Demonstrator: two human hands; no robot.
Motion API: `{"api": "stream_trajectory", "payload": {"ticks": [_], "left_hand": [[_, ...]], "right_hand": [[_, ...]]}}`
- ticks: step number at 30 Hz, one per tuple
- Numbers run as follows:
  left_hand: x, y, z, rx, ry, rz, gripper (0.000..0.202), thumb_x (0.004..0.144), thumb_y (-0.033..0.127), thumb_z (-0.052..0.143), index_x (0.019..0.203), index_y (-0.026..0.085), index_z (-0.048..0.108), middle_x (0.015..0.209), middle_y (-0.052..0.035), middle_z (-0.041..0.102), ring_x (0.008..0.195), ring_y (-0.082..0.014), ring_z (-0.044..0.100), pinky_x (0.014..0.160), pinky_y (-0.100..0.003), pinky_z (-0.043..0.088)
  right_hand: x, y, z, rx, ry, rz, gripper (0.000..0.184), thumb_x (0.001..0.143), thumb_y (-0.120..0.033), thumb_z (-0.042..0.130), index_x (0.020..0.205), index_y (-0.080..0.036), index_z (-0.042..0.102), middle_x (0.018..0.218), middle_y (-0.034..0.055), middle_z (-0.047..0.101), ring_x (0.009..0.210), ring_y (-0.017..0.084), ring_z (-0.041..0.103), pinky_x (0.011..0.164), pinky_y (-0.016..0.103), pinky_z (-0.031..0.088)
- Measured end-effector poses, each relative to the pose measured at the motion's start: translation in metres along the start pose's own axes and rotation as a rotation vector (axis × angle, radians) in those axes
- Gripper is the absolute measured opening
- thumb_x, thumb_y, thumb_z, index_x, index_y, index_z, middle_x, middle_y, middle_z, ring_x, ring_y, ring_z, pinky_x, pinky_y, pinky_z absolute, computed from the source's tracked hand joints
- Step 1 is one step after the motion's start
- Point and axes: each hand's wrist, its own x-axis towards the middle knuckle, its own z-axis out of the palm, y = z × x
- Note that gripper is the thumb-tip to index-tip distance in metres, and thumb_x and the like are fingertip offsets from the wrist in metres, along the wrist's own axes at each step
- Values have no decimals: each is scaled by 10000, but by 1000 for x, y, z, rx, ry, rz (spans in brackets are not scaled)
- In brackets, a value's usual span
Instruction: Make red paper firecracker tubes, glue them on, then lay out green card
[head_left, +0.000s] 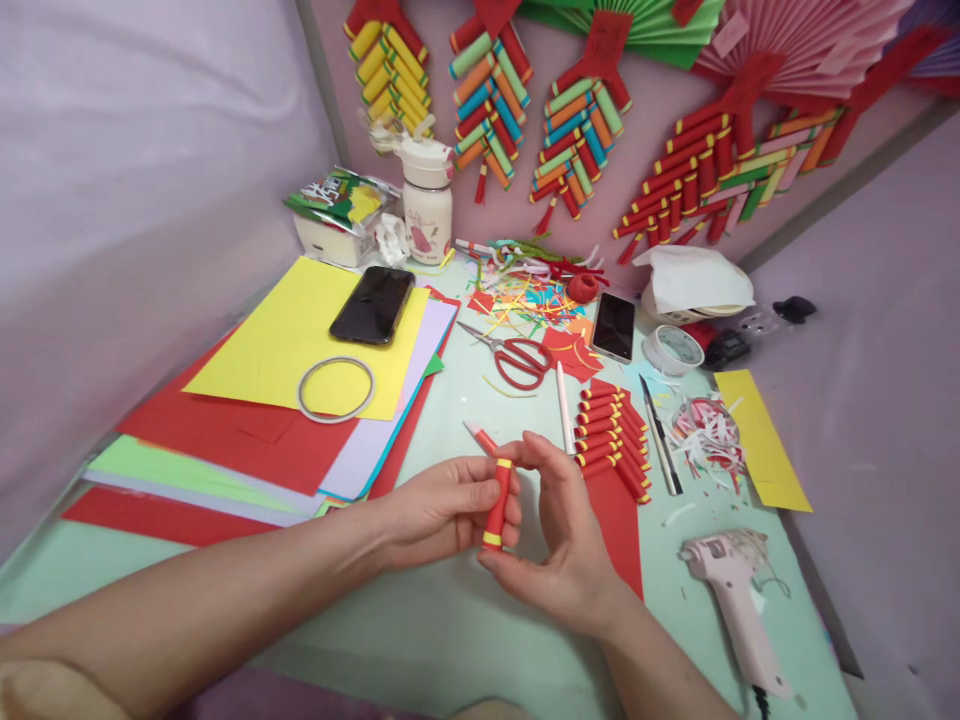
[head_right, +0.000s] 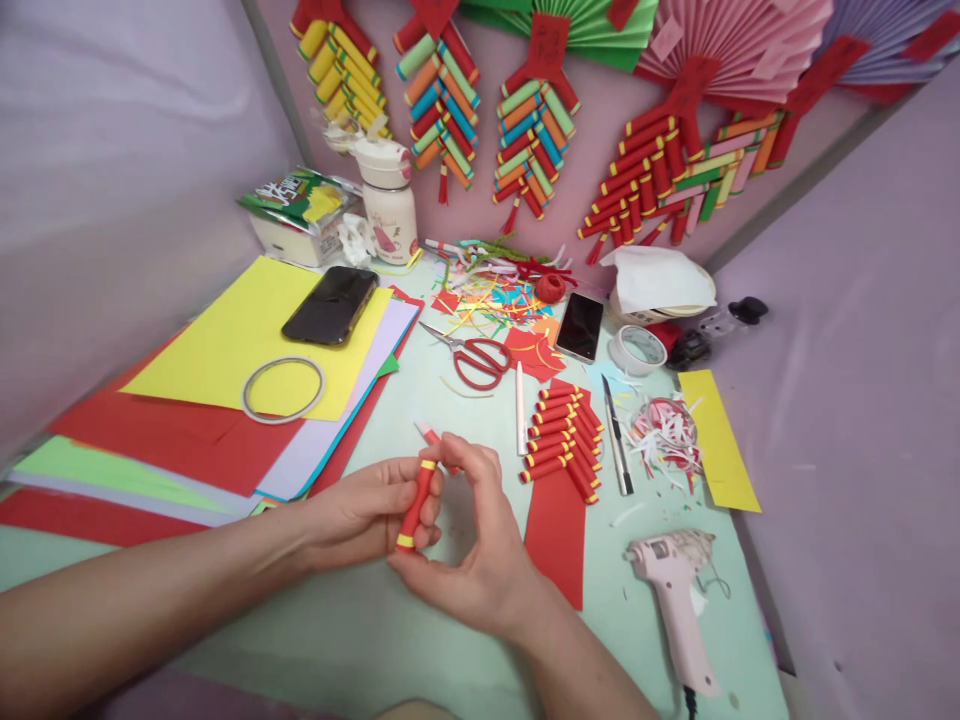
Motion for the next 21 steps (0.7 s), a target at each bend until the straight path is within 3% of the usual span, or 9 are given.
{"api": "stream_trajectory", "payload": {"ticks": [4,9,14,21], "left_hand": [[0,0,1,-20,16,11,214,753,253,753,902,125,669,759,-35,681,687,-135,675,611,-208,495],[0,3,-1,-81,17,19,262,813,247,693,1048,135,658,875,-58,699,804,-165,690,767,-285,527],[1,4,-1,-58,42,20,170,824,207,678,976,130,669,785,-37,683,711,-131,676,732,-270,533],[3,2,-2,2,100,37,200,801,203,704,990,151,663,747,-19,666,663,-114,663,678,-232,518]], "right_hand": [[1,1,-2,-44,6,-19,870,682,-161,738,1413,-326,296,1299,84,474,1244,258,461,1053,466,395],[2,-1,-5,-61,-45,-8,893,672,-188,750,1422,-309,281,1322,99,455,1242,268,467,1038,447,417],[2,-3,-5,-107,-69,-1,920,664,-164,730,1439,-307,255,1347,96,426,1271,270,428,1050,441,407],[6,-5,-6,-292,-70,-48,906,678,-249,764,1438,-302,274,1328,91,448,1237,283,424,1018,446,420]]}}
